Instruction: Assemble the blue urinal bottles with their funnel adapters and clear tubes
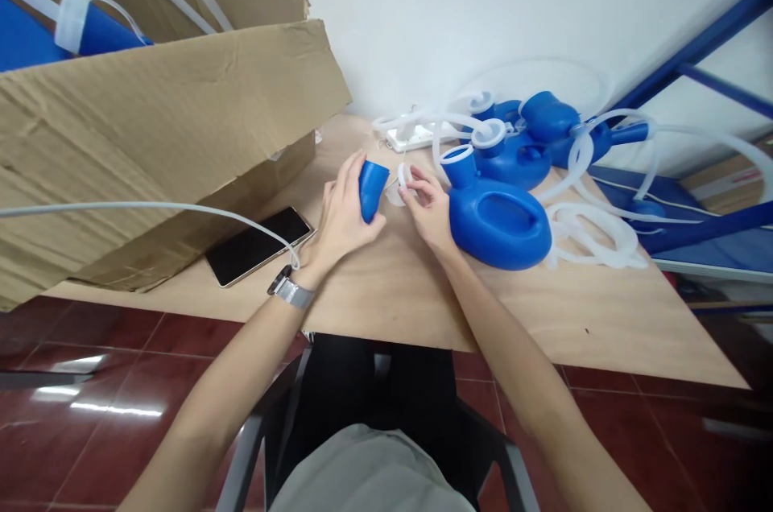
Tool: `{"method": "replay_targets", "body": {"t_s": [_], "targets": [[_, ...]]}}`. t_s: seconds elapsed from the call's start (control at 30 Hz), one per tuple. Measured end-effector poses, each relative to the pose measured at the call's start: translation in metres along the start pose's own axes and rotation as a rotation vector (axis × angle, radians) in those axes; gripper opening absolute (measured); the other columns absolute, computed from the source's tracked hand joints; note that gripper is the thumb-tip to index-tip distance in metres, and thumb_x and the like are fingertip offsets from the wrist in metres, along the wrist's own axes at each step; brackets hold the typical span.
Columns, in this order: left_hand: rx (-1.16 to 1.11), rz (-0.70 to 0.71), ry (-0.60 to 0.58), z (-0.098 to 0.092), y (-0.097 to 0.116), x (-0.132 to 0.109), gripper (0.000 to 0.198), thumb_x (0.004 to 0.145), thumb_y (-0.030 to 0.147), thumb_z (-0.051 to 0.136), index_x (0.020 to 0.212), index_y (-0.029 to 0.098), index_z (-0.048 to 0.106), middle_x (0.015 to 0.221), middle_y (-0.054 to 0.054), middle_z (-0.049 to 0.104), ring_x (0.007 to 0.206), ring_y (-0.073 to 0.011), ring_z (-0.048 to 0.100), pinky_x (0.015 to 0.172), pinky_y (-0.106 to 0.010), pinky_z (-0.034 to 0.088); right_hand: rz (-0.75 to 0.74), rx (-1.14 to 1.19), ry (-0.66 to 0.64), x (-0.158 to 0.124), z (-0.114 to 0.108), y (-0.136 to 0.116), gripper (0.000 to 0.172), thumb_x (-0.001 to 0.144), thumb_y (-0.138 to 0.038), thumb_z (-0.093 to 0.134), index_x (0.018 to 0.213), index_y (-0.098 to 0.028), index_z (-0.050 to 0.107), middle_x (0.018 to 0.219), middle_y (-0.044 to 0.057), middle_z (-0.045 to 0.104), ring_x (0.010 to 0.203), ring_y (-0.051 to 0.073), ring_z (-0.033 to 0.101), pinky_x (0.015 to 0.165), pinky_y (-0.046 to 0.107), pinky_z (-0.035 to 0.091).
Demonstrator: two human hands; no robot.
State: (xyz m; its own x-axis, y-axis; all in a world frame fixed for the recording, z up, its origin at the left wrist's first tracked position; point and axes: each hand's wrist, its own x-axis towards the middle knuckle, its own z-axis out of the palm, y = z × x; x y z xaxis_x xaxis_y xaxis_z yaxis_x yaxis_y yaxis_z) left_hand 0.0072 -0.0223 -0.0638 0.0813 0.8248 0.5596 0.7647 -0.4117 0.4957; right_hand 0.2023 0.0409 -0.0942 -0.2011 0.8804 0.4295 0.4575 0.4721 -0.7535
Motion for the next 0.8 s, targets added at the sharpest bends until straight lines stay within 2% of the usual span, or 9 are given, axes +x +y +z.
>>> {"method": "replay_targets", "body": {"t_s": [0.1,0.17,0.3,0.37,0.43,0.5,0.6,0.7,0.8], "targets": [[-0.077,0.172,-0.081,0.003,0.005,-0.006,0.101,0.080,0.027,0.066,0.167,0.025,0.016,0.172,-0.019,0.029,0.156,-0.0401,0.037,0.122,-0.057,0.041,0.053,0.243,-0.065,-0.004,-0.010,-0.008,0.053,0.098,-0.072,0.051,0.122,-0.029,0.072,0.158,0.009,0.059,0.149,0.030,0.053,0.118,0.050,0.051],[-0.123,0.287,-0.087,0.005,0.007,-0.009,0.100,0.081,0.027,0.066,0.168,0.026,0.019,0.170,-0.019,0.026,0.153,-0.0400,0.042,0.121,-0.056,0.044,0.070,0.334,-0.106,-0.009,-0.020,-0.010,0.061,0.093,-0.078,0.055,0.126,-0.030,0.070,0.152,0.009,0.064,0.146,0.031,0.057,0.117,0.051,0.052],[-0.113,0.398,-0.115,0.007,0.008,-0.014,0.099,0.081,0.027,0.068,0.169,0.028,0.024,0.161,-0.017,0.032,0.144,-0.0399,0.051,0.117,-0.058,0.049,0.045,0.446,-0.237,-0.019,-0.050,-0.013,0.087,0.079,-0.079,0.074,0.149,-0.031,0.055,0.149,0.011,0.064,0.138,0.033,0.062,0.116,0.053,0.052],[-0.102,0.428,-0.189,0.008,0.009,-0.017,0.097,0.083,0.028,0.068,0.170,0.029,0.025,0.159,-0.017,0.038,0.142,-0.0399,0.054,0.116,-0.058,0.051,0.019,0.472,-0.340,-0.024,-0.065,-0.014,0.088,0.077,-0.076,0.079,0.150,-0.031,0.055,0.150,0.011,0.061,0.138,0.032,0.060,0.116,0.051,0.052],[-0.090,0.453,-0.241,0.011,0.010,-0.020,0.093,0.086,0.029,0.066,0.170,0.029,0.026,0.159,-0.016,0.045,0.142,-0.0396,0.055,0.116,-0.057,0.052,0.006,0.483,-0.391,-0.029,-0.074,-0.014,0.081,0.080,-0.072,0.079,0.146,-0.031,0.061,0.149,0.010,0.059,0.139,0.032,0.058,0.117,0.050,0.051],[-0.073,0.441,-0.251,0.016,0.010,-0.022,0.090,0.089,0.031,0.064,0.170,0.029,0.025,0.159,-0.015,0.051,0.143,-0.0384,0.056,0.117,-0.057,0.051,-0.001,0.496,-0.385,-0.034,-0.075,-0.012,0.075,0.081,-0.070,0.079,0.144,-0.031,0.064,0.147,0.009,0.058,0.140,0.031,0.056,0.119,0.049,0.049],[-0.055,0.371,-0.252,0.021,0.010,-0.023,0.089,0.093,0.039,0.064,0.170,0.027,0.023,0.158,-0.014,0.057,0.142,-0.0368,0.058,0.119,-0.058,0.049,-0.020,0.506,-0.315,-0.039,-0.064,-0.008,0.067,0.084,-0.071,0.076,0.138,-0.032,0.066,0.144,0.008,0.057,0.139,0.030,0.056,0.123,0.049,0.044],[-0.036,0.277,-0.247,0.024,0.010,-0.022,0.082,0.095,0.051,0.066,0.167,0.030,0.033,0.159,-0.012,0.056,0.142,-0.0372,0.058,0.119,-0.059,0.049,-0.050,0.448,-0.221,-0.042,-0.050,-0.004,0.065,0.088,-0.076,0.066,0.135,-0.030,0.064,0.144,0.008,0.057,0.141,0.029,0.054,0.127,0.048,0.040],[-0.029,0.172,-0.167,0.026,0.011,-0.021,0.077,0.092,0.063,0.068,0.160,0.033,0.045,0.160,-0.012,0.051,0.143,-0.0393,0.056,0.118,-0.059,0.050,-0.069,0.380,-0.177,-0.043,-0.043,-0.003,0.068,0.093,-0.076,0.059,0.142,-0.028,0.057,0.147,0.009,0.055,0.142,0.029,0.052,0.128,0.047,0.039]]}}
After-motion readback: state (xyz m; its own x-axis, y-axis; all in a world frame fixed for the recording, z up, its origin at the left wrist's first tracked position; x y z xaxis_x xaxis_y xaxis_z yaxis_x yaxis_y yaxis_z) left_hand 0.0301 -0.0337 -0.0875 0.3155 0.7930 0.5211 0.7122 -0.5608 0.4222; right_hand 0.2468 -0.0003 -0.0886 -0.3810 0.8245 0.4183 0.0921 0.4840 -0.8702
